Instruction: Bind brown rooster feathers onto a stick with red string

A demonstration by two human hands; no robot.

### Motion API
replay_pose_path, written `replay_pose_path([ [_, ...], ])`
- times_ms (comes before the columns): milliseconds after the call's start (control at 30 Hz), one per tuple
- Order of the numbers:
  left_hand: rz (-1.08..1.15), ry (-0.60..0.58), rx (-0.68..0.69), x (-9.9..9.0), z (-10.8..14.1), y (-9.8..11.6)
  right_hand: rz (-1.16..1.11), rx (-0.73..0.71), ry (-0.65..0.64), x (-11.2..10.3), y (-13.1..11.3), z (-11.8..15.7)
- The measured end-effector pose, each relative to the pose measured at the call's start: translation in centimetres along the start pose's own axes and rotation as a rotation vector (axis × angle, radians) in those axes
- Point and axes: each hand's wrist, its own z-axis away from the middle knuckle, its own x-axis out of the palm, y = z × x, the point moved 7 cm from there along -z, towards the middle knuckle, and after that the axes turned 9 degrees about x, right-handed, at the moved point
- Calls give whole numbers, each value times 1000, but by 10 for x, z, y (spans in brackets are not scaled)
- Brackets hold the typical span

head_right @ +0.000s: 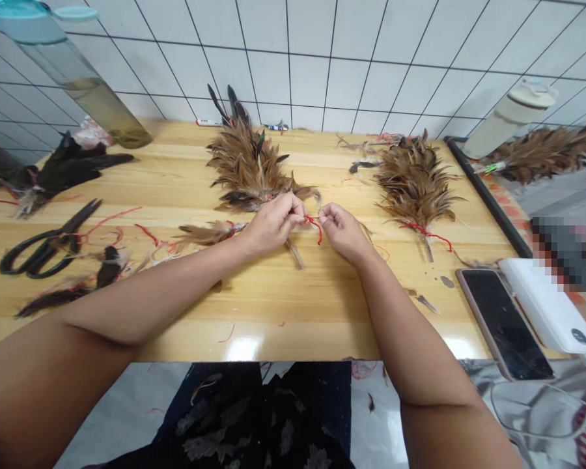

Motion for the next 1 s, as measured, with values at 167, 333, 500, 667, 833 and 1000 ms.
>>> replay_pose_path([
  [167, 5, 6, -6, -1, 0, -4, 69, 2, 15, 1, 0, 1],
  [333, 8, 9, -21, -2, 0, -6, 165, -12, 33, -1, -4, 2],
  [500, -6, 0, -23, -2, -1, -5, 143, -31, -8, 3, -9, 3],
  [667, -7, -32, -19, 0, -1, -5, 151, -61, -32, 8, -16, 6],
  [833, 22, -25, -45, 2, 0, -6, 478, -112, -1, 8, -27, 8],
  [1000, 42, -7, -96, 1, -1, -8, 943, -45, 46, 8, -28, 11],
])
